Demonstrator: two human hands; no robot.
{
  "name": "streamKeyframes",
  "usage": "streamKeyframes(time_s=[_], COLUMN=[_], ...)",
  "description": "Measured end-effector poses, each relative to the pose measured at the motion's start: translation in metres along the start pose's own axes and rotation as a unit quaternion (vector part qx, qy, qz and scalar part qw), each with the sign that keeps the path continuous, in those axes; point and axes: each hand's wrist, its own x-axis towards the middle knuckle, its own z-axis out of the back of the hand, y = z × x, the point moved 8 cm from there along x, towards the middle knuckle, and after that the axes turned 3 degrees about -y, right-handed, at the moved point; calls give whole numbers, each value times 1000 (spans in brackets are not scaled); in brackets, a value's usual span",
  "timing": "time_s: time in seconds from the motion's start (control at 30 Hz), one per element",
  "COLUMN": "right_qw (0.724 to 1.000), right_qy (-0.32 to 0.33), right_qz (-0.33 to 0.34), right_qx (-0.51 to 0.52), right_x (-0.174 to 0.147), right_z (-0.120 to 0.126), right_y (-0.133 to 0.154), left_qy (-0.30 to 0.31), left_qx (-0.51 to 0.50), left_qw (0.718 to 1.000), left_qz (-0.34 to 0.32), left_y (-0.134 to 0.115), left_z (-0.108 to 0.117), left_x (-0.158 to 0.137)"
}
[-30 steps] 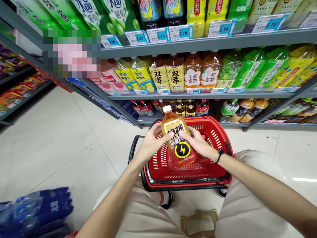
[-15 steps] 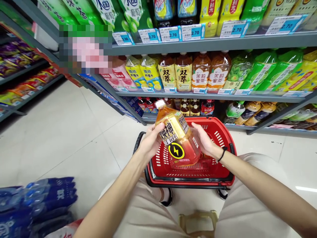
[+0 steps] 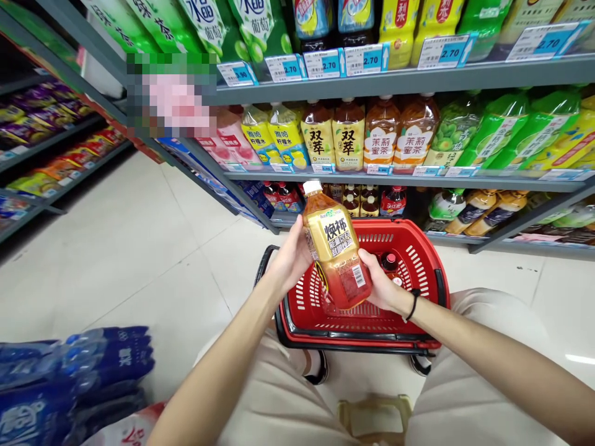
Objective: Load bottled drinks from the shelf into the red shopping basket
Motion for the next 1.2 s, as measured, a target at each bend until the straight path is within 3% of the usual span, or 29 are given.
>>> streamKeyframes(time_s=[0.13, 0.23, 0.33, 0.43, 0.6, 0.77, 0.97, 1.2], right_qw=[998, 993, 991, 987, 978, 968, 974, 978], right_qy=[-32, -45, -45, -50, -39, -18, -8, -5], right_qz=[52, 89, 102, 115, 129, 132, 90, 92], right_qx=[-31, -60, -72, -97, -159, -211, -206, -188], right_x=[-1, -1, 0, -1, -3, -4, -5, -6], right_z=[8, 12, 13, 15, 18, 17, 11, 10], right_y=[9, 16, 21, 26, 33, 36, 34, 29], left_qy=[16, 24, 33, 44, 44, 20, 8, 0], left_qx=[26, 115, 252, 324, 288, 274, 258, 267], left_qw=[999, 990, 953, 925, 943, 946, 950, 944], left_qz=[-24, -80, -163, -192, -160, -171, -174, -195], left_y=[-2, -5, -12, -14, -8, -10, -11, -16], left_z=[-8, -6, -4, -3, 1, 4, -4, -9], left_x=[-5, -8, -11, -12, -15, -21, -25, -27])
